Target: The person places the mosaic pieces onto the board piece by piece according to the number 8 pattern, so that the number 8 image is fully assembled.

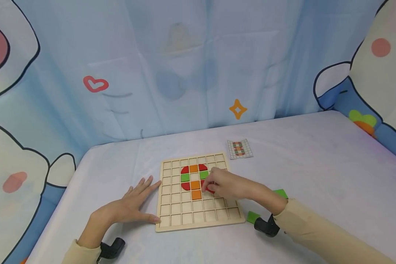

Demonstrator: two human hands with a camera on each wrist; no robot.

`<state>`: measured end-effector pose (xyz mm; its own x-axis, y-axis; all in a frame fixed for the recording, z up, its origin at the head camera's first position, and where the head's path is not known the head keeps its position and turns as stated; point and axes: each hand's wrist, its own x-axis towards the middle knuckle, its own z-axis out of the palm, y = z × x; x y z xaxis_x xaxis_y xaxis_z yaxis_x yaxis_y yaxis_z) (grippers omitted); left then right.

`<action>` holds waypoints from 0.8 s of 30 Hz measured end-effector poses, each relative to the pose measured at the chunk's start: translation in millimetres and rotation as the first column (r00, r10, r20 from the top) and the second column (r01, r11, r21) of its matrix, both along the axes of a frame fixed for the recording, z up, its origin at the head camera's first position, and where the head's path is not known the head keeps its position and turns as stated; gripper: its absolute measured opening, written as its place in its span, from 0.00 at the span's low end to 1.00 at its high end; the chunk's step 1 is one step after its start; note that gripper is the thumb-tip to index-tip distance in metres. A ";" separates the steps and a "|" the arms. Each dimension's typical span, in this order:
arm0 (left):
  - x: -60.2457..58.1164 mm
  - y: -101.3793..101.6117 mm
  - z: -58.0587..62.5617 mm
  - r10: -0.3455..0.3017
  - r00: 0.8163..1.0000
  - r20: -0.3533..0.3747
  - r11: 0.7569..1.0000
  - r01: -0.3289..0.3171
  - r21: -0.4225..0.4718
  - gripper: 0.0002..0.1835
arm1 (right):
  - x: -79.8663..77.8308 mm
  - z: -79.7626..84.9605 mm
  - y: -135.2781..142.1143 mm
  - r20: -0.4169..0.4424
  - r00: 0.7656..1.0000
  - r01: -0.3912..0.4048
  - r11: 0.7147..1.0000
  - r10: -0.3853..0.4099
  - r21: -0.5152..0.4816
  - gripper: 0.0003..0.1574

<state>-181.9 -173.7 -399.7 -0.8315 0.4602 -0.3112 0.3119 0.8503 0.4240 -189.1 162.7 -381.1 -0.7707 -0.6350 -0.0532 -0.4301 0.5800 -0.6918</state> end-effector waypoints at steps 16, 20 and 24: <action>-0.3 -0.6 -0.5 -0.003 1.000 0.009 1.000 0.003 0.006 0.61 | -0.6 -4.7 -0.2 0.031 0.999 -0.008 1.000 0.009 -0.004 0.12; -0.4 -0.8 0.4 -0.009 1.000 0.006 1.000 0.009 0.007 0.61 | 1.8 -3.3 -0.1 0.081 0.997 -0.007 1.000 0.005 0.021 0.13; -0.9 -0.8 0.3 -0.010 1.000 0.007 1.000 0.010 0.006 0.61 | 4.9 -3.4 0.9 0.105 0.994 -0.007 1.000 0.006 0.006 0.11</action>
